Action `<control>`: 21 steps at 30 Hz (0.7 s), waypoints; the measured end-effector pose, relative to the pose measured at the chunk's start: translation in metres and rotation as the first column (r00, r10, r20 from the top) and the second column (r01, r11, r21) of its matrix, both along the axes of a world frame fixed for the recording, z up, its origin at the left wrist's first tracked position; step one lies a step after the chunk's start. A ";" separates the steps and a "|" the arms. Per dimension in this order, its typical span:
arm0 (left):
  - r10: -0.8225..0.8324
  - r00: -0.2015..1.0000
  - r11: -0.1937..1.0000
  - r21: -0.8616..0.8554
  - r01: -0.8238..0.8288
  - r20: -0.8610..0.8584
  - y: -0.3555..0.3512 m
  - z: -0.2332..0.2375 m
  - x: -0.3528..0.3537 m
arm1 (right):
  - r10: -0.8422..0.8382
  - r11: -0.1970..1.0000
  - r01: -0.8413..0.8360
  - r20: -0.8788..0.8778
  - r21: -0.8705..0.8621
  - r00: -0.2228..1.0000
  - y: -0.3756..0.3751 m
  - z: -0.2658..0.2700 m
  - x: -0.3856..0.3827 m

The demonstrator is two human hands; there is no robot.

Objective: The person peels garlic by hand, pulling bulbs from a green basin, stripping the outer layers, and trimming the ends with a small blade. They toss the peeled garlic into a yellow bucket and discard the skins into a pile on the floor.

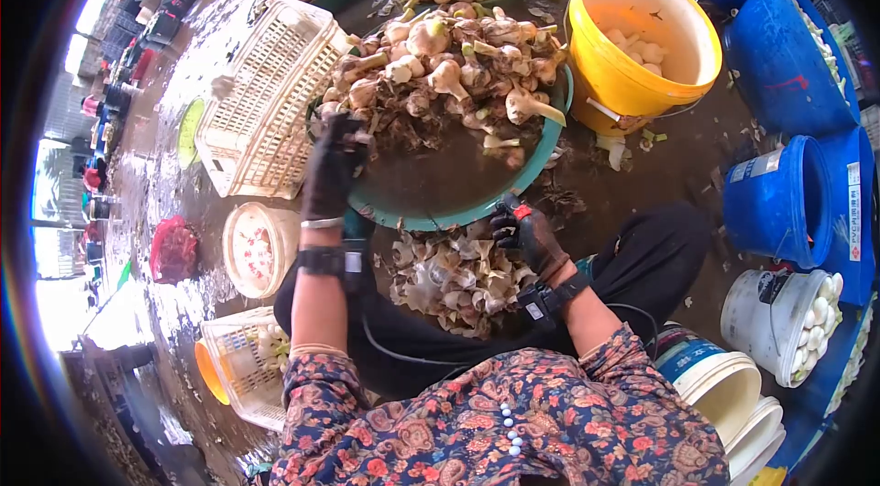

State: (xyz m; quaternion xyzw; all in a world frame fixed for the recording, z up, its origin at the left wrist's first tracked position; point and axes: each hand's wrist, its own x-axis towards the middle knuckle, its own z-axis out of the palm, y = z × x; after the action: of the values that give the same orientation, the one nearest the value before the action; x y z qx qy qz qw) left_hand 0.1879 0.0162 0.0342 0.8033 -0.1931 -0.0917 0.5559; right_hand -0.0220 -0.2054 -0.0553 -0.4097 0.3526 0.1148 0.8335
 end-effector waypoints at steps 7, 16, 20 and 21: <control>-0.276 0.956 0.748 0.602 0.280 -0.102 -0.153 -0.155 -0.026 | -0.085 0.995 0.081 -0.071 -0.058 0.994 -0.006 -0.001 -0.002; -0.200 0.970 0.853 0.464 0.241 -0.136 -0.139 -0.159 -0.052 | -0.153 0.984 0.148 -0.048 -0.102 0.987 -0.012 -0.015 0.003; -0.152 0.783 0.847 0.329 0.418 -0.603 -0.112 -0.174 -0.044 | -0.159 0.981 0.157 -0.011 -0.115 0.987 -0.013 -0.017 0.000; -0.154 0.783 0.847 0.327 0.419 -0.603 -0.107 -0.176 -0.047 | -0.187 0.973 0.182 -0.022 -0.146 0.982 -0.014 -0.021 0.001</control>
State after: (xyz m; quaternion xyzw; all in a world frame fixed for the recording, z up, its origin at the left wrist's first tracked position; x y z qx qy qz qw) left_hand 0.1412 -0.0913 -0.1414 0.8059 -0.1203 -0.4480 0.3679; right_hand -0.0212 -0.2195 -0.0766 -0.4318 0.4110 0.0186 0.8027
